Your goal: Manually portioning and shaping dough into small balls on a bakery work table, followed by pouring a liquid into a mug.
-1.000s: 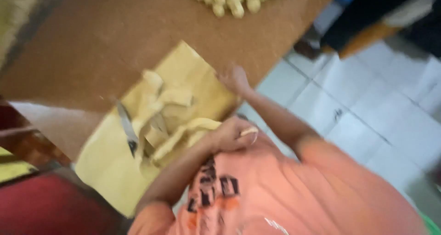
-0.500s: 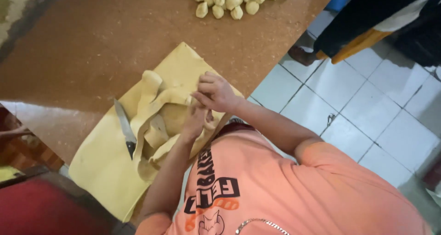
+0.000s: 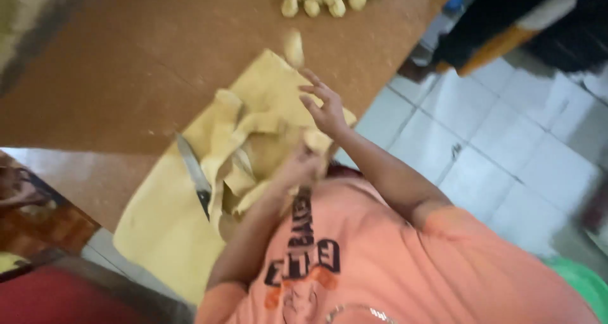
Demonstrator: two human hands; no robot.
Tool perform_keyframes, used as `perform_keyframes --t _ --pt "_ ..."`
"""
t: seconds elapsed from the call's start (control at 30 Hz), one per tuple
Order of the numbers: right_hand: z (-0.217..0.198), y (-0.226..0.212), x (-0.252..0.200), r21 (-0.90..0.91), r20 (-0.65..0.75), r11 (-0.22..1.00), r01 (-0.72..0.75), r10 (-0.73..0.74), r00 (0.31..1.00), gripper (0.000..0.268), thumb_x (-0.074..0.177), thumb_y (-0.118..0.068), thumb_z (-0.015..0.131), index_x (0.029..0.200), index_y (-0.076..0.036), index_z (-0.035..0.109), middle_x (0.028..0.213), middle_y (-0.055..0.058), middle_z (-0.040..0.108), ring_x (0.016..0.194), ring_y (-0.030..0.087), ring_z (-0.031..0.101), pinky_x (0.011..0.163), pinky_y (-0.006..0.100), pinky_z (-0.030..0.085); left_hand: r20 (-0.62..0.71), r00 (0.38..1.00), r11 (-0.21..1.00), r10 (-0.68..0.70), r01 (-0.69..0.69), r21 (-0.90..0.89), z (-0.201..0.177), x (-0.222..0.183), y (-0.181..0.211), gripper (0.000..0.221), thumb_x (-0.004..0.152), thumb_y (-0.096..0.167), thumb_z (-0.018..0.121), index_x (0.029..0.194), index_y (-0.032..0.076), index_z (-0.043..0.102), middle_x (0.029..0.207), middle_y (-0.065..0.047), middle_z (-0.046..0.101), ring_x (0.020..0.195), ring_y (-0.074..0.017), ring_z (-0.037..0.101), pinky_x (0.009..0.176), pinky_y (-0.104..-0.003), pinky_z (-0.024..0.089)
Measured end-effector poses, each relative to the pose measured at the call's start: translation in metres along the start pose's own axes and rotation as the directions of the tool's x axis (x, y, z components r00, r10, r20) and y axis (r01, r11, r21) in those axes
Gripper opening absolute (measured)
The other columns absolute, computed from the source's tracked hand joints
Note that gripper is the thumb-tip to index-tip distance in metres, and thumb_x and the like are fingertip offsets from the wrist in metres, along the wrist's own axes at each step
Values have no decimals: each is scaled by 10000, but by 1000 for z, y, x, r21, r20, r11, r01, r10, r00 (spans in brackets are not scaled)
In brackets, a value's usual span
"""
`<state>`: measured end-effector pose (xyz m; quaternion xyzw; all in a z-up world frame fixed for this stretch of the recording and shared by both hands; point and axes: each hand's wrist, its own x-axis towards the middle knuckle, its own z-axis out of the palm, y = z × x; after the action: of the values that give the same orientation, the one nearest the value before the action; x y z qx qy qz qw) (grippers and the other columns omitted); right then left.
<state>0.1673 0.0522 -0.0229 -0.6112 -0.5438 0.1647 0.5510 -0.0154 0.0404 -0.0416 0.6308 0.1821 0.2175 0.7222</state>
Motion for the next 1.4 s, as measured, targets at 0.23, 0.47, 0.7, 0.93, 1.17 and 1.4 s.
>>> perform_keyframes --t 0.23,0.47,0.7,0.93,1.17,1.4 --pt "6 -40 -21 -63 232 811 581 -554 799 357 1009 -243 687 667 -179 608 700 -10 577 664 236 621 864 492 476 -149 973 918 -175 106 -381 -42 -14 -97 268 953 30 584 1210 -25 633 930 -134 619 849 -256 646 774 -423 600" --pt "19 -31 -18 135 204 970 201 -226 952 391 1055 -271 650 687 -152 594 665 20 539 584 293 562 610 365 489 -221 903 874 -368 255 -413 -10 2 -10 337 1134 220 396 969 31 622 469 -94 451 353 -242 491 351 -372 427" --pt "29 12 0 -377 120 916 -138 195 973 312 891 -331 779 826 -57 647 828 244 699 859 530 690 727 609 536 -55 988 978 -143 149 142 9 -14 -16 253 909 179 792 1117 37 770 773 -127 740 727 -208 682 657 -377 589" --pt "8 -53 -13 347 119 787 511 -577 808 351 1069 -284 628 751 -133 629 793 29 636 854 287 672 967 472 518 -233 965 977 -118 71 -200 -39 -23 -43 523 901 10 700 1393 -87 553 1285 -258 679 1128 -350 687 732 -480 664" --pt "-2 -66 9 170 222 861 480 -508 833 312 1080 -307 574 833 -142 669 795 22 593 705 264 578 709 387 510 -479 756 877 -447 475 -68 -29 6 -51 489 1105 458 466 1192 8 638 600 -110 616 492 -220 627 344 -373 486" --pt "24 60 33 267 215 960 -87 28 976 514 1048 -236 689 587 -140 483 524 64 486 535 150 441 543 348 354 -365 930 892 -53 208 401 4 29 0 371 1061 420 554 788 190 652 493 -4 587 493 -182 628 462 -324 464"
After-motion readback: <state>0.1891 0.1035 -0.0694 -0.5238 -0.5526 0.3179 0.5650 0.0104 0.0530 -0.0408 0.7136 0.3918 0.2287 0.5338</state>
